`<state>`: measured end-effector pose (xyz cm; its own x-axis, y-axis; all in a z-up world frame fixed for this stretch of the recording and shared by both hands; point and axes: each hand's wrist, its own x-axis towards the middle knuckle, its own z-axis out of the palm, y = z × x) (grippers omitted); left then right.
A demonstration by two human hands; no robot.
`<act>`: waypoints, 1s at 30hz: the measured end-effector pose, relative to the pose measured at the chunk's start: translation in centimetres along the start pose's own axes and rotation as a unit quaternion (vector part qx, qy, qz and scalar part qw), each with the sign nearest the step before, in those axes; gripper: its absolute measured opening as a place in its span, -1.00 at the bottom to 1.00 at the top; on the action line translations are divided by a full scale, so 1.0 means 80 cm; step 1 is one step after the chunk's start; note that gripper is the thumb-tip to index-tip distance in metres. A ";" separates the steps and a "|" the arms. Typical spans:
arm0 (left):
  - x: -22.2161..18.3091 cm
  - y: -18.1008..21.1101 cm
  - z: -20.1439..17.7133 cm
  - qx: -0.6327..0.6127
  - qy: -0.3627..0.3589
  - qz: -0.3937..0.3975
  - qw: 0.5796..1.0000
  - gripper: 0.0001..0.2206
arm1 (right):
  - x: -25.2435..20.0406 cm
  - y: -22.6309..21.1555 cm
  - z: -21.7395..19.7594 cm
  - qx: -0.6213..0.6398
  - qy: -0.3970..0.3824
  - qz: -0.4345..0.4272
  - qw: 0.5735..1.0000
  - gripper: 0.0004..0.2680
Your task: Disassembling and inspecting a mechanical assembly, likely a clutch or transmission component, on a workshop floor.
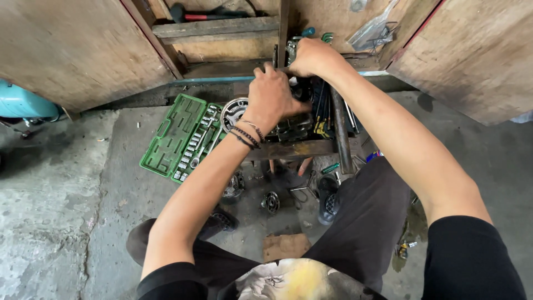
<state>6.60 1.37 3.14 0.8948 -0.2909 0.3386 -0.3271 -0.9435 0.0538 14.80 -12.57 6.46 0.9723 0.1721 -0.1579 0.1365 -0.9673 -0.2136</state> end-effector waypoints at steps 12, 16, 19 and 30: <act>0.000 0.001 0.001 0.014 0.015 0.014 1.000 -0.06 | 0.002 0.030 0.006 0.140 -0.021 0.013 0.990 -0.81; 0.001 0.000 0.002 0.037 0.003 0.025 0.999 -0.03 | -0.008 0.033 0.006 0.169 -0.003 0.005 0.986 -0.76; -0.003 0.000 -0.003 0.033 0.001 0.029 0.999 -0.01 | -0.012 0.033 0.005 0.175 -0.002 0.011 0.985 -0.82; -0.006 -0.006 0.013 0.002 -0.028 -0.007 1.000 0.09 | -0.017 0.020 0.001 0.103 -0.007 -0.008 0.995 -0.63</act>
<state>6.65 1.76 1.96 0.9151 -0.2857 0.2846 -0.3131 -0.9481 0.0548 13.71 -14.34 6.25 0.9673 0.1912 -0.1666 0.1087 -0.9061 -0.4089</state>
